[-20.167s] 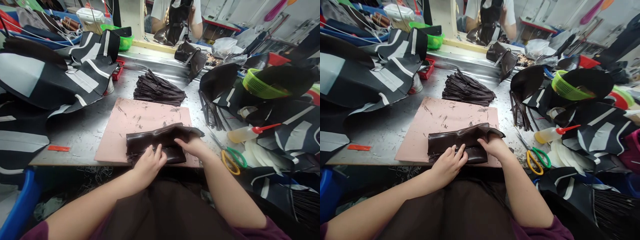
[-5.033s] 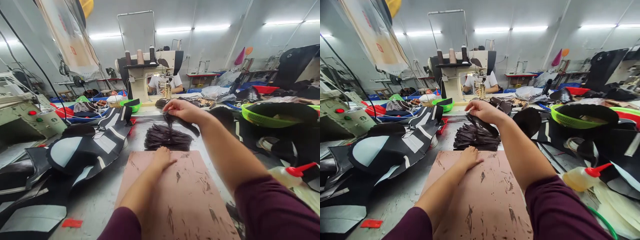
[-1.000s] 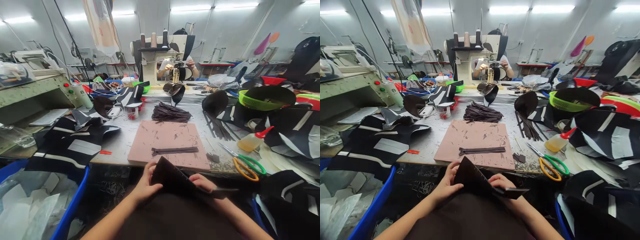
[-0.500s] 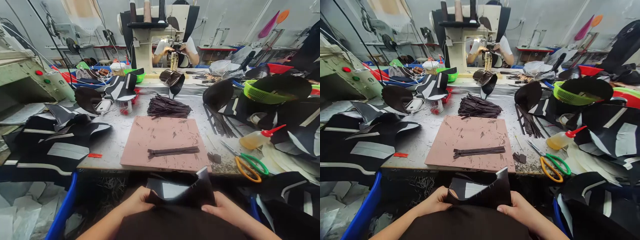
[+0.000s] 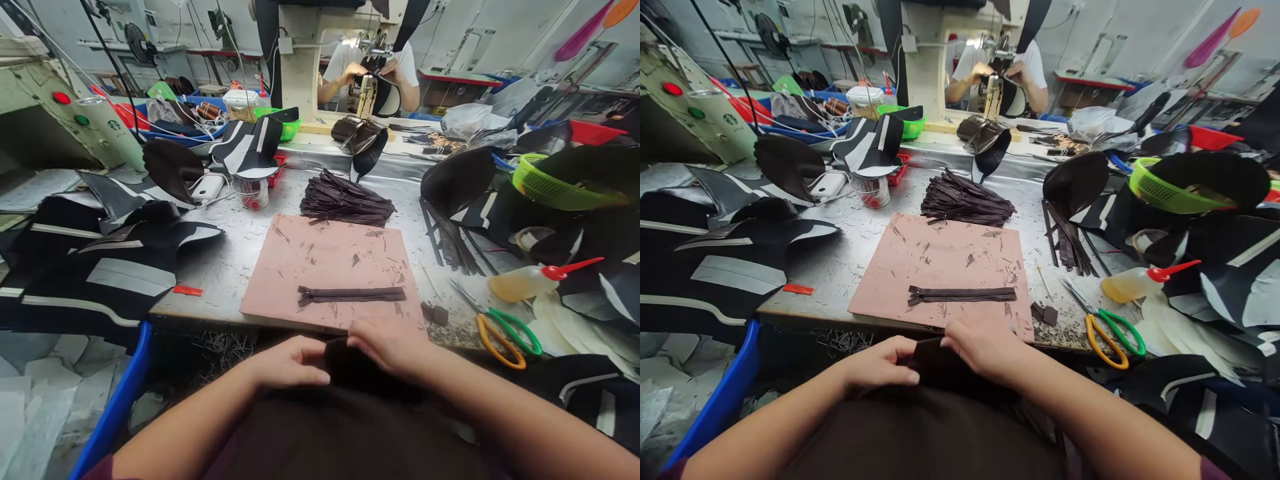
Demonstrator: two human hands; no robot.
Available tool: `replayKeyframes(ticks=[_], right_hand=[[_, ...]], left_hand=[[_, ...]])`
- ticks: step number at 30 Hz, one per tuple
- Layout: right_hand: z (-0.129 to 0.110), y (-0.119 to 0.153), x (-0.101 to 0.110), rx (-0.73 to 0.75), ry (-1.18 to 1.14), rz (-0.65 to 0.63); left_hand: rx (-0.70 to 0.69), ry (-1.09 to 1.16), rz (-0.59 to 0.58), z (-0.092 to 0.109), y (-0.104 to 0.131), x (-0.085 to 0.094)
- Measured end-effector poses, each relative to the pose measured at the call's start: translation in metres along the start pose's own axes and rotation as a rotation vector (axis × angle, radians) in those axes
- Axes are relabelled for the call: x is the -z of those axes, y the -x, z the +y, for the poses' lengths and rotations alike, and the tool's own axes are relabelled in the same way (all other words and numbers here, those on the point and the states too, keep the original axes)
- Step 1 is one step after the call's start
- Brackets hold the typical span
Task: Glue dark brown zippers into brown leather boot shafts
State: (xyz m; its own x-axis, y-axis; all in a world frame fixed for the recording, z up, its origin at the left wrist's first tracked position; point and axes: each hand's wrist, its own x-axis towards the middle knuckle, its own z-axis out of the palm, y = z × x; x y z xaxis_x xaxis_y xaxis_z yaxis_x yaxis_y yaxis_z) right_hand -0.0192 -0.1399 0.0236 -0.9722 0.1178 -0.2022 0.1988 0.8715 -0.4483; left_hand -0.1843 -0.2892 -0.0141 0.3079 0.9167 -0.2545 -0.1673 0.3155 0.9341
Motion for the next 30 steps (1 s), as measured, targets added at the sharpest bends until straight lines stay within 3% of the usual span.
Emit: replayKeyframes(ticks=[1, 3, 5, 7, 9, 11, 13, 16, 18, 23, 30], right_hand=[[0.001, -0.010, 0.001, -0.057, -0.056, -0.062], [0.005, -0.024, 0.001, -0.125, -0.198, -0.174], [0.010, -0.034, -0.002, -0.156, -0.330, -0.288], [0.013, -0.041, -0.002, -0.186, -0.422, -0.367], [0.014, -0.046, 0.005, -0.179, -0.481, -0.373], [0.016, -0.053, 0.018, -0.147, -0.493, -0.319], [0.021, -0.062, 0.030, -0.138, -0.401, -0.258], [0.031, -0.075, 0.034, -0.138, -0.205, -0.240], [0.038, -0.080, 0.026, -0.111, -0.147, -0.240], [0.039, -0.079, 0.003, -0.039, -0.056, -0.197], [0.035, -0.081, 0.001, -0.090, 0.063, -0.229]], left_hand=[[-0.010, -0.004, 0.003, 0.000, 0.004, 0.002], [-0.093, -0.148, 0.161, -0.005, 0.011, 0.007], [-0.270, -0.539, 0.378, -0.012, 0.013, 0.013], [-0.536, -1.007, 0.428, -0.017, 0.011, 0.018], [-0.784, -1.253, 0.410, -0.015, 0.005, 0.023], [-0.905, -1.255, 0.507, -0.009, -0.004, 0.028], [-0.871, -1.228, 0.651, -0.004, -0.012, 0.033], [-0.708, -1.369, 0.718, -0.006, -0.023, 0.038], [-0.656, -1.484, 0.709, -0.013, -0.025, 0.041], [-0.702, -1.704, 0.653, -0.025, -0.016, 0.046], [-0.648, -1.705, 0.647, -0.023, -0.011, 0.047]])
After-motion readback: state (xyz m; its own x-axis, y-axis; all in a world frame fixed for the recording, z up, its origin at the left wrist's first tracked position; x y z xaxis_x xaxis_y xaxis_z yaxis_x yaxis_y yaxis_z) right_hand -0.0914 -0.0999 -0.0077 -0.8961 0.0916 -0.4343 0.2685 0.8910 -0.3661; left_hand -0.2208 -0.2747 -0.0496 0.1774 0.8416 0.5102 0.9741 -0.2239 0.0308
